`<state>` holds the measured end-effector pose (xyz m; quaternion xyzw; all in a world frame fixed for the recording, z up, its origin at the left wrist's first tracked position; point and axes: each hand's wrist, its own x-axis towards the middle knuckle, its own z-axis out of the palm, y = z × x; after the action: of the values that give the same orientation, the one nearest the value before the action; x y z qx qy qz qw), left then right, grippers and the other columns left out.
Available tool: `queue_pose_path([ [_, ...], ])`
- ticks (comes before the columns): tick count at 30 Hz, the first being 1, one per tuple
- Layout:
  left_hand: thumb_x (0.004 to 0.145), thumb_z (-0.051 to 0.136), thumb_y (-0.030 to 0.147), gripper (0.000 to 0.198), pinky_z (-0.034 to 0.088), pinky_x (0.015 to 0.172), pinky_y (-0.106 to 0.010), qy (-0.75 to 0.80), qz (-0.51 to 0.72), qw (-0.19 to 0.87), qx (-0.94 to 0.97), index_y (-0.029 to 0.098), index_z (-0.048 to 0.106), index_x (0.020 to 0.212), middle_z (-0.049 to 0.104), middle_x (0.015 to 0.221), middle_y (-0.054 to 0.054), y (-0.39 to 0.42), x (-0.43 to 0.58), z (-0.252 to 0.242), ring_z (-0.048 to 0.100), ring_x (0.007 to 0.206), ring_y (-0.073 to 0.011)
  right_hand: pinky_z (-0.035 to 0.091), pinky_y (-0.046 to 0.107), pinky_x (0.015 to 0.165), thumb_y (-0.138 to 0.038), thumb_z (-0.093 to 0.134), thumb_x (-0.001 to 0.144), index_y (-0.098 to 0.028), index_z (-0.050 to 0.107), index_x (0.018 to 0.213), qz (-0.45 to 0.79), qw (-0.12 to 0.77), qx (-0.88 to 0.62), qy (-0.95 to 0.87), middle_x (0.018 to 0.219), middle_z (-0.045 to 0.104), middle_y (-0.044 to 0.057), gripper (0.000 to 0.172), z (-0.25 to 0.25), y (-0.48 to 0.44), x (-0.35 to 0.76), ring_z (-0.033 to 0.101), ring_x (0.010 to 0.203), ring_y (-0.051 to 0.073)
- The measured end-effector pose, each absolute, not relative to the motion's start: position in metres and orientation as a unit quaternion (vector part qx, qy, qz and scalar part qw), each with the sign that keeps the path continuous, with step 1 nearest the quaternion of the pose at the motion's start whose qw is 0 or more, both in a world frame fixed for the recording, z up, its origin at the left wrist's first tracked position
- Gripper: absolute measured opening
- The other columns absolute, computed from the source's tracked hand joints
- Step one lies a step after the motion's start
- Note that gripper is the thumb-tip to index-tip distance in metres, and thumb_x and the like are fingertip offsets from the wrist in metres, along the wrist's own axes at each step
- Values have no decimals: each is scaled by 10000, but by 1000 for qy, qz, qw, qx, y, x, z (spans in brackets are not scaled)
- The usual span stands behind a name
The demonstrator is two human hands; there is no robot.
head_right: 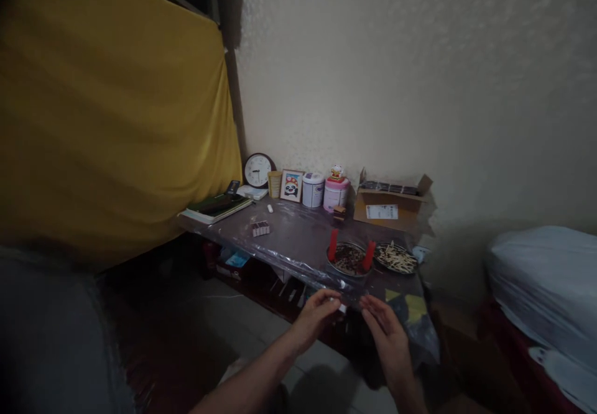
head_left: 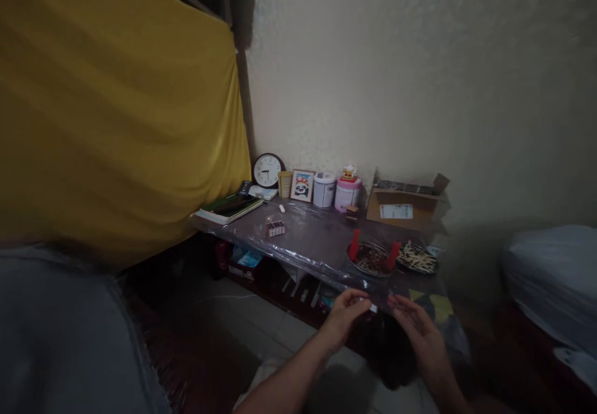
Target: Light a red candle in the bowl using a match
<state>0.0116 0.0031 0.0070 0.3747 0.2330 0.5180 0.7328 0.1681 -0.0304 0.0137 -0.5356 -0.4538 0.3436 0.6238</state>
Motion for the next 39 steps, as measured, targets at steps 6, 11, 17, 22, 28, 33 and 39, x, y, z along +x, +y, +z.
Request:
queue_pose_path([
  [6,634,733,297,282,427,688,-263,190,509,769,337,157,616,849,665,851,-57,3,11,8,604,724,-135,503,421,885,-449,730,603,-180,666,855,405,667,-497,-380,891,708,74,375,26,-40,172,656,892,280],
  [11,640,733,232,231,432,724,-267,179,505,782,319,142,635,830,682,844,-63,0,9,10,609,765,-152,504,382,866,-426,655,700,-192,677,910,329,643,-528,-446,981,686,65,316,32,-46,165,636,918,254],
  [17,660,714,196,210,424,769,-267,176,489,787,332,154,646,855,678,851,-49,-4,11,11,605,799,-147,501,331,825,-342,561,803,-212,679,871,138,616,-545,-552,921,684,56,188,20,-51,157,623,889,214],
  [22,647,724,213,226,428,757,-264,199,468,786,353,164,645,853,672,798,-29,-8,11,9,601,746,-135,505,281,780,-237,511,853,-233,643,962,54,577,-535,-615,915,678,39,171,15,-59,149,630,855,178],
  [28,644,728,259,230,437,729,-244,262,444,776,363,172,640,838,683,798,-24,-10,7,12,602,728,-125,504,283,760,-195,472,877,-226,623,954,-23,599,-544,-587,882,673,37,172,20,-59,147,623,841,166],
  [33,622,746,240,242,441,781,-266,256,421,795,355,173,649,834,678,823,-22,-12,10,13,605,776,-137,493,303,781,-131,445,877,-226,612,1004,-74,560,-523,-638,888,681,39,230,25,-61,143,619,841,162],
  [39,649,722,221,221,434,825,-275,235,431,803,338,177,661,857,680,878,-32,-10,9,10,612,843,-153,502,291,783,-136,478,864,-217,624,954,-44,568,-504,-649,898,674,37,189,27,-63,140,619,857,157],
])
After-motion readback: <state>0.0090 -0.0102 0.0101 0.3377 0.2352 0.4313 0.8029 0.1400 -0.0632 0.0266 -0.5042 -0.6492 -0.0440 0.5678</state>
